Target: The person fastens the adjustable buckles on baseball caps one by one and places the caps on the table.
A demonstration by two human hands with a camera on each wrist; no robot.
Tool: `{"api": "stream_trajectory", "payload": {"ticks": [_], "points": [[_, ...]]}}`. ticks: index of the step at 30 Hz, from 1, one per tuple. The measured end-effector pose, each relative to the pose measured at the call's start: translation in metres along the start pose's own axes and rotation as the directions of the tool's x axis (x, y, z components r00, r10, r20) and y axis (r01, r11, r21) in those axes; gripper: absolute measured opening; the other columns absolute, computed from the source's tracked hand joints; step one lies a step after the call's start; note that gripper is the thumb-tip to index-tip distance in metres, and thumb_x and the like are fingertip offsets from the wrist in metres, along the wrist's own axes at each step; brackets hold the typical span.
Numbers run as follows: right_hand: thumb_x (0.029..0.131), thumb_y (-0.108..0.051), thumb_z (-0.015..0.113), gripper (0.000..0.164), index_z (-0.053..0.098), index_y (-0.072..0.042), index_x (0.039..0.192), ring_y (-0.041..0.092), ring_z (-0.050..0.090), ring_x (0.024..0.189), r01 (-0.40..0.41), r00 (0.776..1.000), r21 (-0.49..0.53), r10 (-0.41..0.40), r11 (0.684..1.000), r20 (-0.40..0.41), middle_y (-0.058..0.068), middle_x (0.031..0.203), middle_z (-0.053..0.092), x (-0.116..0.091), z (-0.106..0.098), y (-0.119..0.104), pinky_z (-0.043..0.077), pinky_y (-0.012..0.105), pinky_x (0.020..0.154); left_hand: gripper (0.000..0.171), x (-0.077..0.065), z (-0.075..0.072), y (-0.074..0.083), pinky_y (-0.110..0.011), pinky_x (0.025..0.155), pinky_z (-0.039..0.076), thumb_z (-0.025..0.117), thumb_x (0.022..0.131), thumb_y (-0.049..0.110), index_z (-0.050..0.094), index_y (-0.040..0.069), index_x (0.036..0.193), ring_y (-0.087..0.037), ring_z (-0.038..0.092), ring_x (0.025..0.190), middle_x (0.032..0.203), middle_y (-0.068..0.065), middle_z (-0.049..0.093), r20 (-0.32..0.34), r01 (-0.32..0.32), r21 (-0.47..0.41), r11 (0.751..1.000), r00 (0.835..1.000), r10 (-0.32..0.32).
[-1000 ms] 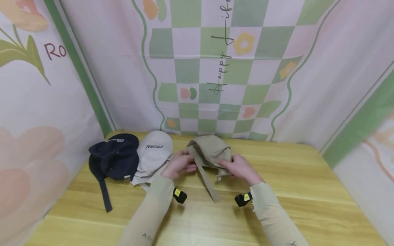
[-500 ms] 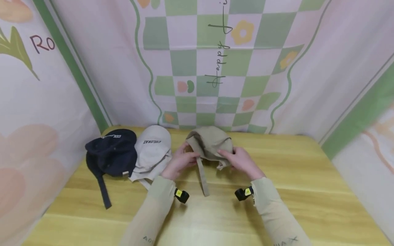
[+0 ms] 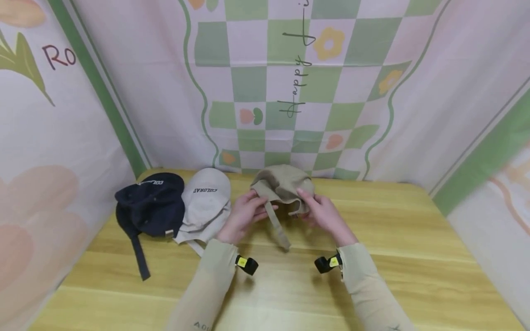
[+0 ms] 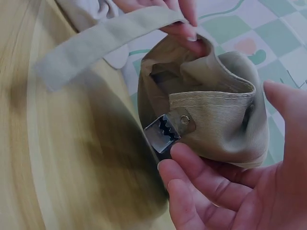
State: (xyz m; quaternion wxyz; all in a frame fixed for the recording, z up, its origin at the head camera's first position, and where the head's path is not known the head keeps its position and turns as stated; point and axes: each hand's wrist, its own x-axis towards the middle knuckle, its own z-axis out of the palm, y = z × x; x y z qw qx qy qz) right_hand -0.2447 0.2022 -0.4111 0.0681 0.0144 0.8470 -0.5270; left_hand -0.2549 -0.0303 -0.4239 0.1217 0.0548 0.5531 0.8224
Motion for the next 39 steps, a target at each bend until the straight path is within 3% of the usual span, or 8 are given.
{"api": "stream_trajectory", "payload": {"ticks": [6, 12, 15, 18, 22, 28, 33, 39], "points": [[0.099, -0.068, 0.046, 0.083, 0.055, 0.008, 0.130, 0.040, 0.068, 0.094, 0.018, 1.000, 0.062, -0.020, 0.998, 0.020, 0.019, 0.101, 0.072, -0.001, 0.000, 0.003, 0.058, 0.050, 0.078, 0.038, -0.001, 0.004, 0.005, -0.037, 0.090, 0.057, 0.052, 0.103, -0.003, 0.051, -0.003, 0.141, -0.024, 0.072, 0.097, 0.122, -0.021, 0.064, 0.028, -0.037, -0.056, 0.998, 0.999, 0.039], [0.097, -0.053, 0.065, 0.075, 0.046, 0.005, 0.141, 0.035, 0.069, 0.095, 0.033, 0.997, 0.068, -0.037, 0.997, 0.067, 0.021, 0.112, 0.071, -0.004, -0.001, 0.001, 0.058, 0.048, 0.078, 0.038, -0.003, 0.009, 0.014, -0.035, 0.089, 0.057, 0.053, 0.104, 0.001, 0.052, 0.002, 0.142, -0.023, 0.072, 0.097, 0.120, -0.018, 0.067, 0.032, -0.056, -0.097, 0.994, 0.998, 0.059], [0.094, -0.046, 0.072, 0.073, 0.047, 0.004, 0.141, 0.034, 0.068, 0.095, 0.063, 0.993, 0.050, -0.068, 0.997, 0.097, 0.019, 0.111, 0.070, -0.003, -0.002, 0.006, 0.059, 0.046, 0.077, 0.038, -0.004, 0.011, 0.019, -0.035, 0.089, 0.057, 0.053, 0.105, 0.002, 0.052, 0.002, 0.143, -0.023, 0.072, 0.099, 0.121, -0.017, 0.067, 0.051, -0.057, -0.120, 0.991, 0.997, 0.063], [0.092, -0.038, 0.077, 0.061, 0.055, 0.002, 0.132, 0.032, 0.066, 0.089, 0.114, 0.988, 0.023, -0.116, 0.993, 0.106, 0.016, 0.103, 0.068, -0.001, -0.002, 0.014, 0.059, 0.043, 0.070, 0.041, -0.005, 0.014, 0.023, -0.035, 0.091, 0.056, 0.052, 0.105, 0.002, 0.049, 0.003, 0.146, -0.024, 0.071, 0.101, 0.125, -0.018, 0.065, 0.074, -0.058, -0.139, 0.989, 0.995, 0.069], [0.093, -0.027, 0.077, 0.043, 0.063, 0.004, 0.120, 0.026, 0.064, 0.085, 0.148, 0.981, 0.011, -0.148, 0.989, 0.125, 0.014, 0.099, 0.068, 0.000, 0.000, 0.022, 0.059, 0.041, 0.067, 0.040, -0.006, 0.017, 0.028, -0.035, 0.092, 0.056, 0.052, 0.106, 0.003, 0.048, 0.003, 0.146, -0.023, 0.071, 0.101, 0.129, -0.021, 0.063, 0.087, -0.064, -0.156, 0.986, 0.993, 0.078], [0.102, -0.020, 0.064, 0.039, 0.064, 0.012, 0.123, 0.031, 0.071, 0.087, 0.120, 0.979, 0.026, -0.123, 0.992, 0.165, 0.019, 0.106, 0.072, -0.001, 0.006, 0.028, 0.061, 0.042, 0.073, 0.027, -0.008, 0.021, 0.031, -0.033, 0.087, 0.058, 0.051, 0.106, 0.003, 0.053, 0.000, 0.133, -0.022, 0.073, 0.097, 0.115, -0.018, 0.068, 0.056, -0.070, -0.177, 0.982, 0.995, 0.081], [0.104, -0.020, 0.061, 0.037, 0.065, 0.012, 0.122, 0.032, 0.071, 0.083, 0.138, 0.984, 0.062, -0.144, 0.988, 0.105, 0.017, 0.101, 0.072, -0.002, 0.012, 0.026, 0.061, 0.041, 0.070, 0.022, -0.008, 0.022, 0.031, -0.030, 0.083, 0.059, 0.052, 0.106, 0.004, 0.056, 0.000, 0.127, -0.021, 0.073, 0.093, 0.109, -0.014, 0.070, 0.046, -0.078, -0.163, 0.984, 0.995, 0.087], [0.102, -0.004, 0.060, 0.023, 0.060, 0.016, 0.114, 0.016, 0.070, 0.082, 0.217, 0.976, 0.206, -0.208, 0.954, -0.063, 0.023, 0.098, 0.071, 0.000, 0.015, 0.023, 0.060, 0.033, 0.078, 0.031, -0.009, 0.021, 0.032, -0.027, 0.079, 0.059, 0.055, 0.102, -0.003, 0.055, -0.001, 0.133, -0.018, 0.072, 0.091, 0.120, -0.014, 0.070, 0.044, -0.120, -0.154, 0.981, 0.991, 0.128]]}}
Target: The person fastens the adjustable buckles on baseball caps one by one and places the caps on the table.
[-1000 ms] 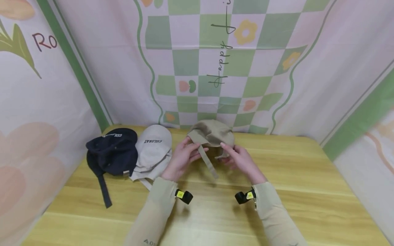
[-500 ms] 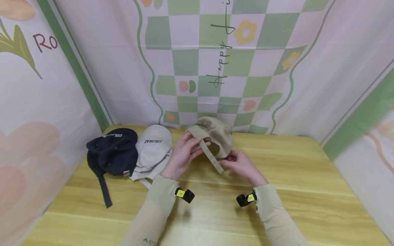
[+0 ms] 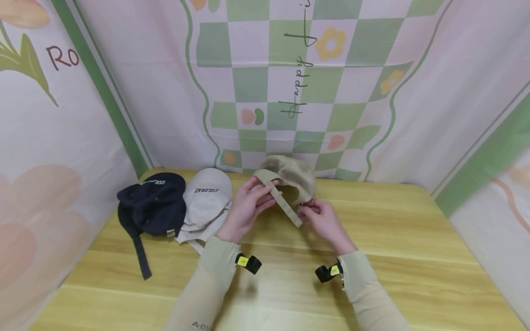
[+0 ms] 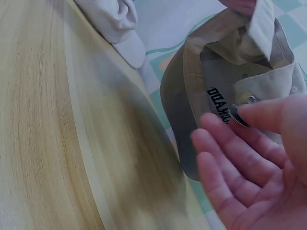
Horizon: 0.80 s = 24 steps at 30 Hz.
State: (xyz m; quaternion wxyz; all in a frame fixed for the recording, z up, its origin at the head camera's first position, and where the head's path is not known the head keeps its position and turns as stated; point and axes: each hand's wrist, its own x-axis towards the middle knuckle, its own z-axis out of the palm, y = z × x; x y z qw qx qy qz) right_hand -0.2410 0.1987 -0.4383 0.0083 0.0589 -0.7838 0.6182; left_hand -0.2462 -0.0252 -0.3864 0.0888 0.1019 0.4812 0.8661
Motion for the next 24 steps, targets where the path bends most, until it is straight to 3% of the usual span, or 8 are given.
{"api": "stream_trajectory", "payload": {"ticks": [3, 9, 16, 20, 24], "points": [[0.100, 0.001, 0.060, 0.019, 0.058, 0.014, 0.113, 0.014, 0.070, 0.079, 0.020, 0.997, 0.022, -0.018, 1.000, -0.076, 0.025, 0.097, 0.071, 0.000, 0.000, -0.001, 0.061, 0.032, 0.076, 0.036, 0.000, -0.001, 0.000, -0.027, 0.078, 0.059, 0.057, 0.101, -0.005, 0.054, -0.001, 0.136, -0.017, 0.072, 0.088, 0.119, -0.015, 0.071, -0.004, -0.004, 0.001, 1.000, 1.000, 0.004], [0.099, 0.005, 0.059, 0.020, 0.046, 0.008, 0.114, 0.022, 0.071, 0.077, 0.085, 0.984, 0.029, -0.080, 0.996, -0.159, 0.028, 0.094, 0.070, 0.001, -0.001, -0.003, 0.062, 0.039, 0.073, 0.040, -0.001, 0.000, -0.001, -0.028, 0.078, 0.059, 0.060, 0.097, -0.008, 0.053, 0.002, 0.136, -0.018, 0.071, 0.086, 0.120, -0.019, 0.069, 0.002, -0.001, 0.013, 1.000, 1.000, 0.001], [0.101, 0.007, 0.056, 0.011, 0.063, 0.012, 0.108, 0.024, 0.069, 0.079, 0.185, 0.971, 0.014, -0.180, 0.983, -0.158, 0.033, 0.097, 0.065, 0.000, -0.004, -0.010, 0.061, 0.039, 0.074, 0.050, -0.001, -0.001, -0.001, -0.035, 0.081, 0.060, 0.061, 0.095, -0.012, 0.046, 0.006, 0.140, -0.023, 0.071, 0.091, 0.115, -0.023, 0.068, 0.005, 0.000, 0.008, 1.000, 1.000, 0.000], [0.100, 0.005, 0.059, 0.014, 0.068, 0.012, 0.108, 0.024, 0.070, 0.081, 0.198, 0.969, -0.020, -0.199, 0.980, -0.144, 0.033, 0.099, 0.065, -0.001, -0.005, -0.012, 0.061, 0.037, 0.076, 0.054, -0.001, -0.001, 0.000, -0.036, 0.081, 0.060, 0.063, 0.095, -0.011, 0.045, 0.009, 0.141, -0.025, 0.070, 0.094, 0.111, -0.022, 0.068, -0.010, 0.000, 0.032, 0.999, 1.000, 0.001], [0.094, 0.008, 0.066, 0.017, 0.069, 0.011, 0.110, 0.027, 0.070, 0.087, 0.189, 0.972, -0.065, -0.196, 0.980, -0.126, 0.030, 0.103, 0.068, -0.002, -0.006, -0.013, 0.059, 0.027, 0.078, 0.056, -0.002, -0.002, 0.000, -0.035, 0.079, 0.060, 0.065, 0.094, -0.009, 0.045, 0.011, 0.142, -0.028, 0.069, 0.099, 0.111, -0.020, 0.069, -0.001, -0.002, 0.078, 0.997, 1.000, 0.003]]}}
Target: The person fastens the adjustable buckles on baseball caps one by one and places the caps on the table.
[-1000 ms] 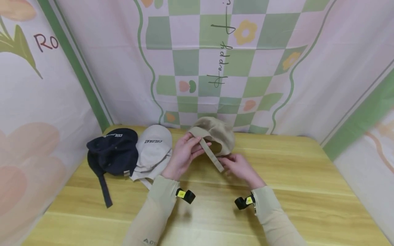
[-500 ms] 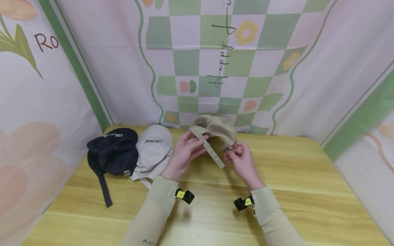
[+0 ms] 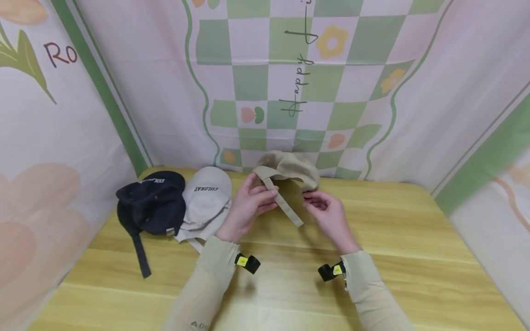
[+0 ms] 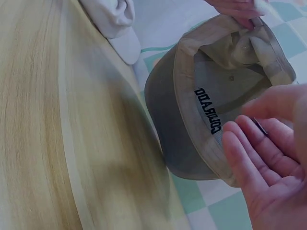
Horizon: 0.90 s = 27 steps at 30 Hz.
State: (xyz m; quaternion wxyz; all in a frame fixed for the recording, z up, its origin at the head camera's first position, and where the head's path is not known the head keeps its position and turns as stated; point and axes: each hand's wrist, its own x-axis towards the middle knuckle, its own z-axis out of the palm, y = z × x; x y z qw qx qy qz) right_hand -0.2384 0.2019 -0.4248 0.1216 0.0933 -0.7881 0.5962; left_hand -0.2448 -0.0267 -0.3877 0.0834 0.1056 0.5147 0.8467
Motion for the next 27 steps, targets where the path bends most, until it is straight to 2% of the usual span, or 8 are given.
{"api": "stream_trajectory", "payload": {"ticks": [3, 8, 11, 15, 21, 24, 27], "points": [[0.091, 0.008, 0.070, 0.019, 0.071, 0.008, 0.110, 0.033, 0.070, 0.091, 0.001, 1.000, -0.043, -0.001, 0.999, 0.000, 0.026, 0.104, 0.070, 0.0007, -0.0011, 0.0000, 0.057, 0.021, 0.078, 0.055, -0.0001, -0.0001, -0.0002, -0.035, 0.079, 0.060, 0.067, 0.094, -0.007, 0.047, 0.012, 0.142, -0.029, 0.069, 0.101, 0.114, -0.023, 0.068, 0.010, -0.001, 0.019, 1.000, 1.000, 0.001], [0.094, -0.001, 0.072, 0.015, 0.074, 0.006, 0.108, 0.041, 0.069, 0.091, -0.007, 1.000, -0.116, 0.006, 0.993, -0.005, 0.021, 0.100, 0.073, -0.0001, -0.0034, -0.0001, 0.058, 0.023, 0.074, 0.056, -0.0016, -0.0005, -0.0007, -0.033, 0.076, 0.059, 0.067, 0.094, -0.007, 0.046, 0.012, 0.142, -0.025, 0.070, 0.093, 0.110, -0.022, 0.068, -0.002, 0.002, 0.025, 1.000, 1.000, -0.002], [0.095, -0.004, 0.072, 0.015, 0.075, 0.003, 0.108, 0.034, 0.070, 0.088, 0.008, 1.000, -0.156, -0.011, 0.988, -0.021, 0.018, 0.099, 0.073, 0.0005, -0.0044, 0.0006, 0.057, 0.021, 0.073, 0.058, -0.0022, -0.0012, -0.0006, -0.032, 0.075, 0.059, 0.067, 0.093, -0.007, 0.045, 0.013, 0.143, -0.022, 0.070, 0.089, 0.105, -0.015, 0.069, 0.007, 0.002, 0.028, 1.000, 1.000, -0.002], [0.094, -0.005, 0.074, 0.011, 0.078, -0.003, 0.104, 0.021, 0.066, 0.084, 0.056, 0.996, -0.237, -0.071, 0.970, -0.057, 0.010, 0.099, 0.074, 0.0033, -0.0055, 0.0024, 0.052, 0.016, 0.069, 0.062, -0.0021, -0.0015, -0.0001, -0.032, 0.076, 0.059, 0.067, 0.091, -0.010, 0.044, 0.014, 0.143, -0.022, 0.070, 0.090, 0.107, -0.017, 0.070, 0.040, 0.003, 0.025, 1.000, 0.999, -0.004], [0.090, -0.001, 0.077, 0.009, 0.078, -0.002, 0.099, 0.020, 0.063, 0.079, 0.146, 0.980, -0.310, -0.181, 0.940, -0.087, 0.009, 0.098, 0.069, 0.0049, -0.0053, 0.0033, 0.052, 0.017, 0.064, 0.072, -0.0036, -0.0004, 0.0014, -0.034, 0.080, 0.059, 0.067, 0.090, -0.014, 0.040, 0.020, 0.148, -0.024, 0.071, 0.093, 0.122, -0.033, 0.064, 0.085, 0.030, 0.011, 0.999, 0.996, -0.031], [0.090, -0.002, 0.078, 0.008, 0.079, -0.005, 0.097, 0.017, 0.062, 0.077, 0.171, 0.970, -0.331, -0.218, 0.928, -0.111, 0.005, 0.097, 0.070, 0.0055, -0.0042, 0.0024, 0.050, 0.016, 0.064, 0.079, -0.0048, -0.0006, 0.0017, -0.037, 0.084, 0.059, 0.068, 0.090, -0.013, 0.036, 0.024, 0.153, -0.025, 0.071, 0.096, 0.119, -0.032, 0.065, 0.090, 0.024, 0.027, 0.999, 0.996, -0.026], [0.089, -0.003, 0.079, 0.007, 0.079, -0.007, 0.096, 0.015, 0.062, 0.075, 0.190, 0.959, -0.335, -0.248, 0.923, -0.139, 0.002, 0.094, 0.072, 0.0061, -0.0029, 0.0014, 0.049, 0.016, 0.064, 0.087, -0.0057, -0.0019, 0.0007, -0.040, 0.088, 0.058, 0.068, 0.091, -0.013, 0.030, 0.026, 0.158, -0.025, 0.071, 0.098, 0.112, -0.025, 0.070, 0.088, 0.013, 0.045, 0.999, 0.996, -0.017]]}}
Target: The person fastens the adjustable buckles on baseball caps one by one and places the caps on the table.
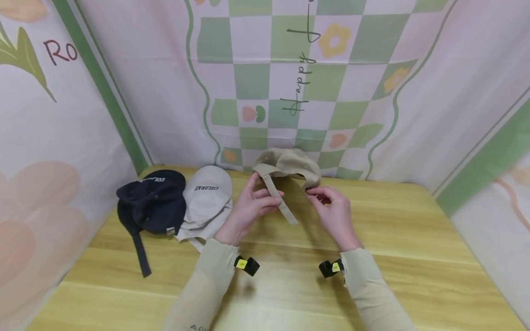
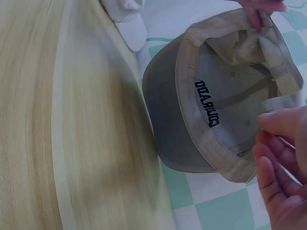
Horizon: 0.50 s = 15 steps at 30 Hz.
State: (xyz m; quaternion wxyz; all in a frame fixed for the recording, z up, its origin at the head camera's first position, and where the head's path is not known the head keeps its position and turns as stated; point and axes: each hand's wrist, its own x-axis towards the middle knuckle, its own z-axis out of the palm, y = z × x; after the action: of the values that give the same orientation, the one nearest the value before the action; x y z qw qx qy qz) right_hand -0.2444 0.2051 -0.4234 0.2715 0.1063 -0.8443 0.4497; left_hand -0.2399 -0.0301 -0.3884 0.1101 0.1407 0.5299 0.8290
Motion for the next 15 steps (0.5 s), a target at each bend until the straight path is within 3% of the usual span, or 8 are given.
{"api": "stream_trajectory", "payload": {"ticks": [4, 11, 15], "points": [[0.087, -0.003, 0.081, 0.007, 0.079, -0.007, 0.093, 0.015, 0.062, 0.074, 0.025, 0.999, -0.005, -0.025, 1.000, -0.030, 0.001, 0.094, 0.070, -0.0004, 0.0008, -0.0026, 0.050, 0.016, 0.065, 0.084, 0.0004, -0.0015, -0.0020, -0.036, 0.085, 0.058, 0.067, 0.092, -0.012, 0.030, 0.022, 0.159, -0.024, 0.070, 0.098, 0.108, -0.017, 0.072, -0.009, -0.009, 0.023, 1.000, 1.000, 0.010], [0.088, -0.004, 0.081, 0.005, 0.078, -0.005, 0.092, 0.017, 0.065, 0.075, 0.050, 0.999, 0.041, -0.051, 0.998, 0.015, 0.002, 0.095, 0.072, 0.0002, 0.0021, -0.0051, 0.056, 0.024, 0.067, 0.037, 0.0016, -0.0009, -0.0024, -0.029, 0.079, 0.056, 0.064, 0.095, -0.008, 0.058, -0.005, 0.132, -0.020, 0.068, 0.101, 0.115, -0.020, 0.069, -0.011, -0.023, 0.071, 0.997, 1.000, 0.024], [0.091, -0.005, 0.078, 0.006, 0.076, -0.005, 0.097, 0.017, 0.065, 0.078, 0.044, 0.998, 0.042, -0.045, 0.998, 0.032, 0.002, 0.096, 0.073, -0.0006, 0.0019, -0.0054, 0.056, 0.023, 0.067, 0.029, 0.0012, -0.0001, -0.0022, -0.033, 0.084, 0.056, 0.063, 0.098, -0.004, 0.061, -0.011, 0.126, -0.025, 0.066, 0.111, 0.127, -0.020, 0.066, -0.008, -0.036, 0.102, 0.994, 0.999, 0.037]]}}
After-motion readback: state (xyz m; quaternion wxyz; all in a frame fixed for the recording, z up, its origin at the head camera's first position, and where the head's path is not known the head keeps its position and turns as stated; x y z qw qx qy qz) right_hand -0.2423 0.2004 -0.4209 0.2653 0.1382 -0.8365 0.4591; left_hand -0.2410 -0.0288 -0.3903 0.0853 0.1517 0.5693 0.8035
